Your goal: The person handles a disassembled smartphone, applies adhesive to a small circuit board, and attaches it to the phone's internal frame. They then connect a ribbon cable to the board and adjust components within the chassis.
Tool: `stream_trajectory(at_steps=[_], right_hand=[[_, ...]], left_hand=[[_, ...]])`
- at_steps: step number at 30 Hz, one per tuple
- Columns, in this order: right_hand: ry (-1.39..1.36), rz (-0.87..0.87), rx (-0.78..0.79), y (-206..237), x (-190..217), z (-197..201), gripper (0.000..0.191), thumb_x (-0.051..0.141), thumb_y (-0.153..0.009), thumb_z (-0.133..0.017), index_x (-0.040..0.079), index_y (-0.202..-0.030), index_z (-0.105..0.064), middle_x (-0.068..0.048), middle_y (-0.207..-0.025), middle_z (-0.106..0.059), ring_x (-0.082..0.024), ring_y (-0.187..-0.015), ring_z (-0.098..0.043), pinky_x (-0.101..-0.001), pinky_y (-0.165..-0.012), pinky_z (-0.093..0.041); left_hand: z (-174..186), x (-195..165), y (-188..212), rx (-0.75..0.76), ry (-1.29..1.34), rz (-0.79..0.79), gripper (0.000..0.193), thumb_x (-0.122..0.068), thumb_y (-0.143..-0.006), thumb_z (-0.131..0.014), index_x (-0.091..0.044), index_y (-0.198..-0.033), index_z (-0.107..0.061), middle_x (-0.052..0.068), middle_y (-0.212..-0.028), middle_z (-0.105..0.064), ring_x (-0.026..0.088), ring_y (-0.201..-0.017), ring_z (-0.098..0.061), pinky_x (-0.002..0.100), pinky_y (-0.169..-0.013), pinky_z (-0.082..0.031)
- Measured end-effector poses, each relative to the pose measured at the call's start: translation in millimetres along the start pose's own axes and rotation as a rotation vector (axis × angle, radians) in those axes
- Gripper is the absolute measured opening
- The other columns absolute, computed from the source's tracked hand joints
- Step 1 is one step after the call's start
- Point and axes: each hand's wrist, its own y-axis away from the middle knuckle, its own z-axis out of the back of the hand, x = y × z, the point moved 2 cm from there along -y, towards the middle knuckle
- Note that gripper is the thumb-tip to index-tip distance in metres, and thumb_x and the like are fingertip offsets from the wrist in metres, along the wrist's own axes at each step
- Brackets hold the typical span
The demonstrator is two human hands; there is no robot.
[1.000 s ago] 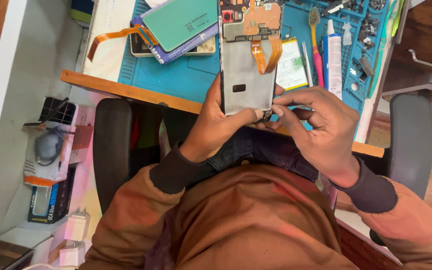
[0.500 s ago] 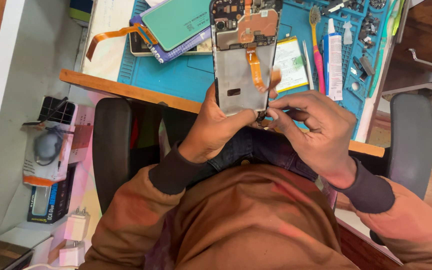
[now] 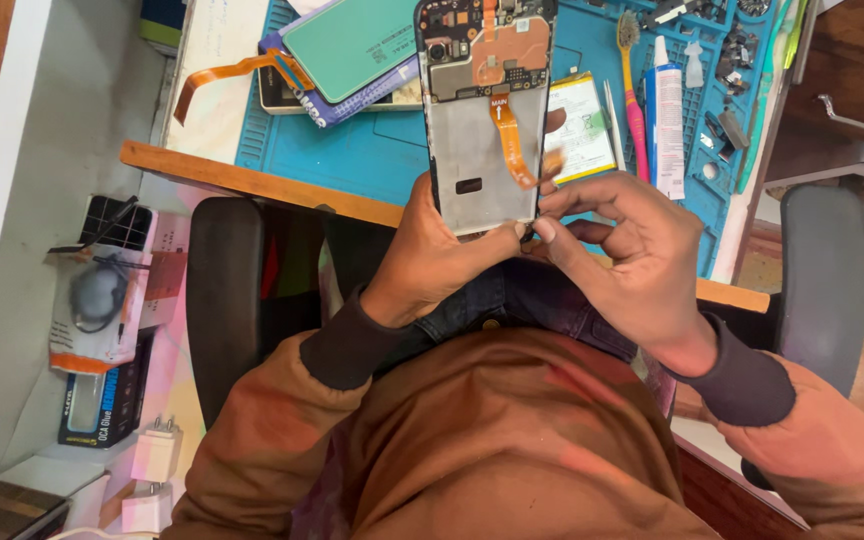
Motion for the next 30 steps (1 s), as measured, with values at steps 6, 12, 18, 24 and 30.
stream_trajectory(at_steps=[6, 12, 18, 24, 30], right_hand=[[-0.266, -0.182, 0.015, 5.9, -19.2, -2.5, 0.023, -0.008, -0.101, -0.064, -0.005, -0.12, -0.052, -0.01, -0.114, -0.06, -0.015, -0.106, -0.064, -0.0308, -0.092, -0.062], [-0.372, -0.289, -0.03, 9.3, -26.6, -4.6, 0.023, -0.007, -0.1, -0.061, -0.002, -0.121, -0.052, -0.008, -0.113, -0.062, -0.014, -0.102, -0.064, -0.0294, -0.089, -0.059], [-0.395, -0.29, -0.022, 9.6, -25.7, -4.7, 0.023, -0.007, -0.101, -0.06, -0.002, -0.122, -0.053, -0.006, -0.113, -0.059, -0.013, -0.103, -0.063, -0.0297, -0.089, -0.059], [-0.372, -0.291, -0.022, 11.2, -30.9, -3.5, 0.021, -0.007, -0.101, -0.06, 0.0, -0.12, -0.054, -0.005, -0.105, -0.06, -0.011, -0.093, -0.059, -0.027, -0.08, -0.054], [-0.434, -0.337, -0.072, 18.4, -38.5, -6.1, 0.019, -0.007, -0.1, -0.056, 0.002, -0.117, -0.054, -0.001, -0.103, -0.057, -0.007, -0.087, -0.051, -0.0232, -0.074, -0.044]], left_hand=[[0.8, 5.1, 2.4, -0.021, -0.009, 0.015, 0.038, 0.004, -0.097, -0.068, 0.005, -0.135, -0.059, 0.009, -0.126, -0.07, 0.013, -0.112, -0.068, 0.032, -0.097, -0.061], [-2.8, 14.4, 3.1, -0.051, -0.191, 0.002, 0.024, 0.001, -0.097, -0.069, 0.005, -0.12, -0.063, 0.008, -0.106, -0.073, 0.012, -0.092, -0.071, 0.029, -0.083, -0.063], [-5.9, 10.6, 3.4, -0.037, -0.265, -0.042, 0.024, 0.002, -0.097, -0.068, 0.005, -0.12, -0.065, 0.008, -0.105, -0.073, 0.01, -0.091, -0.069, 0.028, -0.082, -0.061], [-11.4, 10.6, 2.6, -0.039, -0.187, -0.031, 0.026, 0.002, -0.094, -0.067, 0.003, -0.119, -0.059, 0.005, -0.101, -0.072, 0.01, -0.088, -0.072, 0.028, -0.081, -0.063], [-19.5, 14.4, 7.8, -0.156, -0.423, -0.206, 0.039, 0.004, -0.089, -0.072, 0.002, -0.126, -0.059, 0.006, -0.106, -0.071, 0.008, -0.099, -0.067, 0.028, -0.092, -0.058]])
